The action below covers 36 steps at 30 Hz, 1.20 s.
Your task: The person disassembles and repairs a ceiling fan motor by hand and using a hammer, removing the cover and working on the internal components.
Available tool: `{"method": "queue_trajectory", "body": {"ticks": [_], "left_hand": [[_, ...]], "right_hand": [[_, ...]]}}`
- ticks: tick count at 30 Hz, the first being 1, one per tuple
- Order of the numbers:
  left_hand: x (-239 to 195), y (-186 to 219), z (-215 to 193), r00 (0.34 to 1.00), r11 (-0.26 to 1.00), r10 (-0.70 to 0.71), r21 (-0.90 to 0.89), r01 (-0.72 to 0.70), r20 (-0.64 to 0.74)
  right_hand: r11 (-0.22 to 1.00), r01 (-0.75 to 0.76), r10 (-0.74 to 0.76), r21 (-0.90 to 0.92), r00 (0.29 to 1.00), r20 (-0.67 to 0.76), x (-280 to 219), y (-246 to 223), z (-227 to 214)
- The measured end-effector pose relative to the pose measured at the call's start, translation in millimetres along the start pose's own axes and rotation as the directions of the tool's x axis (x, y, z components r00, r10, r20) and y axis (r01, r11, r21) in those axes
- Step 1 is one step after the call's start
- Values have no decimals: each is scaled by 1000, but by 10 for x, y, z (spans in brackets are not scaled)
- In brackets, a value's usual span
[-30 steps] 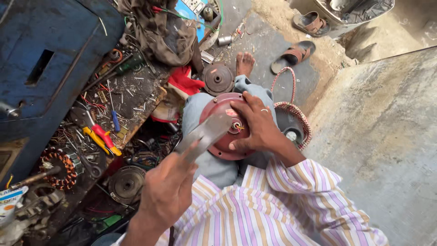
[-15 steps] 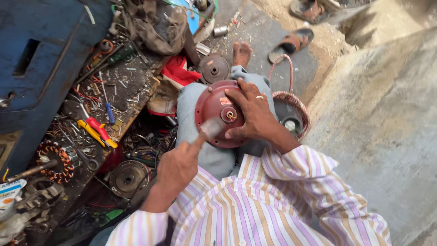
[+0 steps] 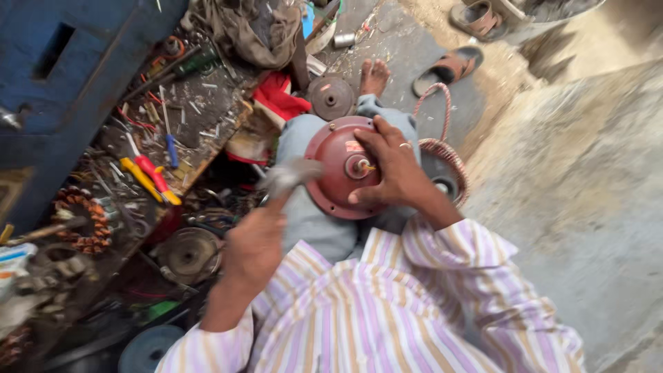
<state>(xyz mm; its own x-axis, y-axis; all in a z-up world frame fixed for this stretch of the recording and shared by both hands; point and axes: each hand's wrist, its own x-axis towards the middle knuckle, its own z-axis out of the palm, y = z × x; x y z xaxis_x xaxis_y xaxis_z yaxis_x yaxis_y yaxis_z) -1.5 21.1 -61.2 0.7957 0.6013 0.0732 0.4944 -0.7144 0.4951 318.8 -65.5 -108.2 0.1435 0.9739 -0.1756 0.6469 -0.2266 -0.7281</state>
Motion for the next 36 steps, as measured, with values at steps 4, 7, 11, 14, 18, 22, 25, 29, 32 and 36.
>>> {"method": "queue_trajectory", "body": {"ticks": [4, 7, 11, 14, 18, 22, 25, 29, 32, 36], "left_hand": [[117, -128, -468, 938, 940, -321, -168, 298, -133], [198, -482, -627, 898, 911, -404, 10, 412, -173], [328, -999, -550, 889, 877, -369, 217, 430, -271], [458, -1358, -431, 879, 837, -412, 281, 469, -240], [525, -1653, -217, 883, 823, -369, 339, 456, -291], [521, -1792, -113, 889, 839, -279, 358, 410, -364], [576, -1726, -158, 889, 849, -235, 362, 384, -392], [761, -1379, -371, 860, 799, -193, 433, 418, -473], [1001, -1055, -314, 852, 909, -57, 327, 260, -521], [1457, -483, 335, 944, 961, 145, -185, -205, -295]], "right_hand": [[1000, -8, 7, -18, 1000, -22, 46, -146, -45], [999, -40, 40, -11, 999, 1, 80, -167, -24], [997, -75, 76, -12, 997, 16, 70, -158, -31], [996, -85, 84, 31, 996, 30, 105, -193, -75], [998, -56, 56, 15, 998, 29, 106, -226, -108], [995, -96, 94, 33, 995, 45, 105, -226, -118], [992, -111, 108, 53, 993, 51, 98, -232, -122], [990, -138, 136, 32, 989, 52, 64, -182, -70], [995, -79, 79, 58, 997, 0, 58, -100, -19], [992, -94, 92, 89, 995, 28, 43, -114, -26]]}}
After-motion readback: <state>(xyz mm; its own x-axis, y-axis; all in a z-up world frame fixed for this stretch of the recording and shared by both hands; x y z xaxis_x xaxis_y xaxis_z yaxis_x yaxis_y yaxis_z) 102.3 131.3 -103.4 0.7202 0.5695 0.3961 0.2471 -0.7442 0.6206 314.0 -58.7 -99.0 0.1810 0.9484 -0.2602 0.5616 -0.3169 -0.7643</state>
